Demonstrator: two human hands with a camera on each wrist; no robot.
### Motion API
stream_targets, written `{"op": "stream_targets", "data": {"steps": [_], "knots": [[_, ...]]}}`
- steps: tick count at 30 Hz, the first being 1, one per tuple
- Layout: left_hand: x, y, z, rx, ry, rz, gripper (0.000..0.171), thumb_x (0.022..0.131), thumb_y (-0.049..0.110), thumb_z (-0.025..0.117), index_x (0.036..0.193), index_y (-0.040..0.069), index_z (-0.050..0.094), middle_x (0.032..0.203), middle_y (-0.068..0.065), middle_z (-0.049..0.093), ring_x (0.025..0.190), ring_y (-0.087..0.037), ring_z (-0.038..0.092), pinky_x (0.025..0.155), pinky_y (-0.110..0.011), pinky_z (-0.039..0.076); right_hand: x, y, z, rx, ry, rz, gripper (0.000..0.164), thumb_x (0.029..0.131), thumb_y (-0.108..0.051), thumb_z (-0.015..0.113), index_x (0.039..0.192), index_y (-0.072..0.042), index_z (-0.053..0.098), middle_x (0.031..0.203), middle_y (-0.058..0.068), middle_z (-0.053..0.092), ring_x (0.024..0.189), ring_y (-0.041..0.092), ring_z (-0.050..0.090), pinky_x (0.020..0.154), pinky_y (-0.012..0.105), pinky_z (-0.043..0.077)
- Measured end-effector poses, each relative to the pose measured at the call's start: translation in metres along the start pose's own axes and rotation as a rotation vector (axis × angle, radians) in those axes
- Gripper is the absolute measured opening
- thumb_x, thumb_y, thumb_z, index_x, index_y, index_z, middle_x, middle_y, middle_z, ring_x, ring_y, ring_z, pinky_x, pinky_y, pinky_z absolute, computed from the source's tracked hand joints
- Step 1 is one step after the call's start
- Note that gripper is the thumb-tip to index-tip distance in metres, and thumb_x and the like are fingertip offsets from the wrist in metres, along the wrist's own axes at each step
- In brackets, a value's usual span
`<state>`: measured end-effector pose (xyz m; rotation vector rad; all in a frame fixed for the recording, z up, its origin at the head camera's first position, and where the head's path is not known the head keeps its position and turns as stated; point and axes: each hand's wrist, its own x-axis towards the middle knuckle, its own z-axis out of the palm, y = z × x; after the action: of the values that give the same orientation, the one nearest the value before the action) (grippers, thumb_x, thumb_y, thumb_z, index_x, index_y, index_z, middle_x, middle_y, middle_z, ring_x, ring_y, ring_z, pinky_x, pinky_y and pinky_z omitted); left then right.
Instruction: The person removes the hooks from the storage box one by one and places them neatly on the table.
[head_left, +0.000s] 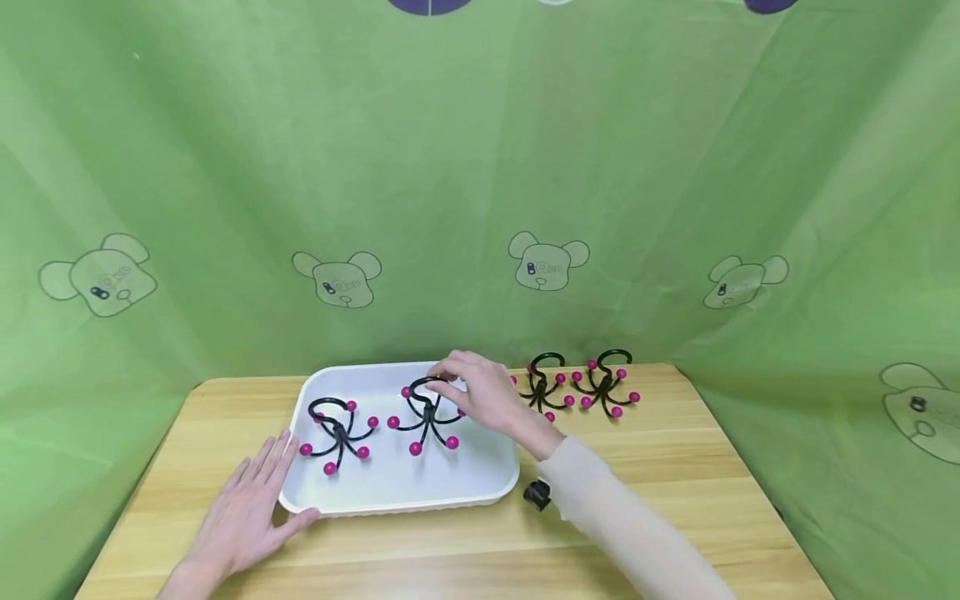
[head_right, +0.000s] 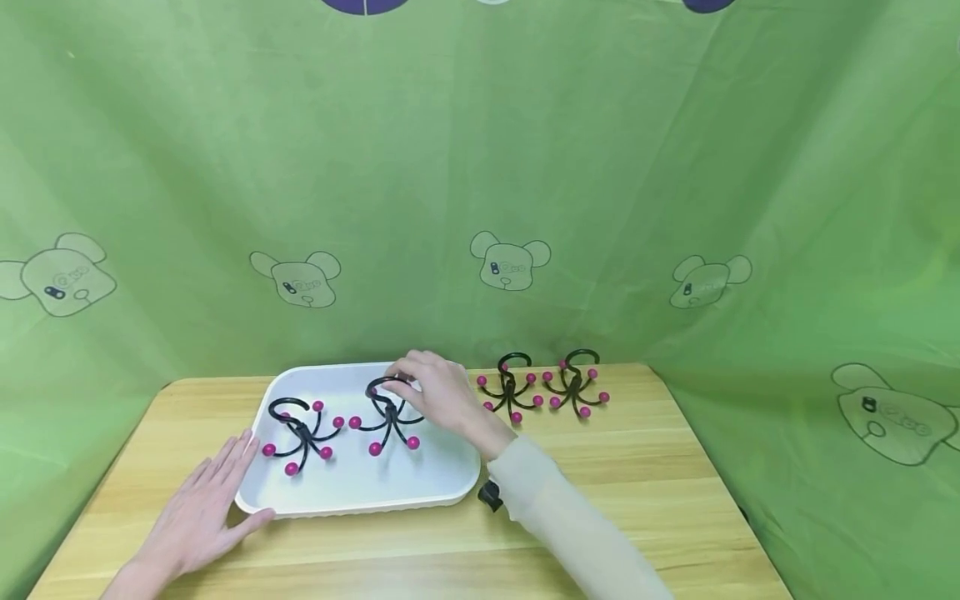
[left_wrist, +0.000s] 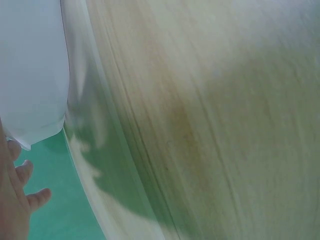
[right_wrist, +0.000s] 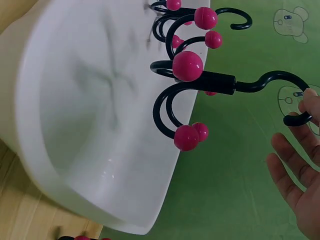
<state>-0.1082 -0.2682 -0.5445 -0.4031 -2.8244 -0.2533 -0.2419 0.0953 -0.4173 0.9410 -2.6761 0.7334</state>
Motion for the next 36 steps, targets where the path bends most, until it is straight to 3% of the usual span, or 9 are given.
{"op": "stream_targets", "data": {"steps": [13,21,32,36], "knots": [[0.001,-0.002,0.0,0.017,-0.001,0.006,0.111,0.087,0.073,0.067,0.167,0.007,0.027,0.174,-0.016,0.029,0.153,-0.044,0.042,0.122,-0.063,0.038,-0.025,0.004,-0.033,0.136,0.029,-0.003,0.016,0.099,-0.029,0.074,0.109,-0.018,0.078,0.1,-0.005,0.076,0.094,0.013,0.073,0.087,0.041,0.064],[0.001,-0.002,0.001,0.011,-0.001,0.008,0.11,0.086,0.072,0.068,0.165,0.005,0.032,0.171,-0.019,0.035,0.152,-0.045,0.042,0.122,-0.064,0.038,-0.043,0.013,-0.052,0.21,0.082,-0.022,0.01,0.095,-0.02,0.078,0.104,-0.015,0.079,0.093,-0.005,0.074,0.085,0.008,0.068,0.077,0.023,0.062],[0.001,-0.002,0.001,0.019,-0.01,0.0,0.111,0.087,0.073,0.067,0.167,0.006,0.028,0.173,-0.017,0.03,0.153,-0.044,0.041,0.123,-0.064,0.038,-0.067,0.033,-0.07,0.184,0.145,-0.057,0.013,0.094,-0.015,0.079,0.107,-0.017,0.08,0.096,-0.006,0.077,0.084,0.007,0.071,0.076,0.029,0.064],[0.002,-0.002,0.001,0.014,-0.018,-0.002,0.111,0.088,0.074,0.066,0.167,0.007,0.026,0.174,-0.017,0.029,0.154,-0.045,0.04,0.123,-0.064,0.037,-0.076,0.042,-0.077,0.173,0.157,-0.054,0.014,0.094,-0.012,0.079,0.107,-0.017,0.08,0.098,-0.006,0.077,0.085,0.005,0.07,0.076,0.027,0.063]]}}
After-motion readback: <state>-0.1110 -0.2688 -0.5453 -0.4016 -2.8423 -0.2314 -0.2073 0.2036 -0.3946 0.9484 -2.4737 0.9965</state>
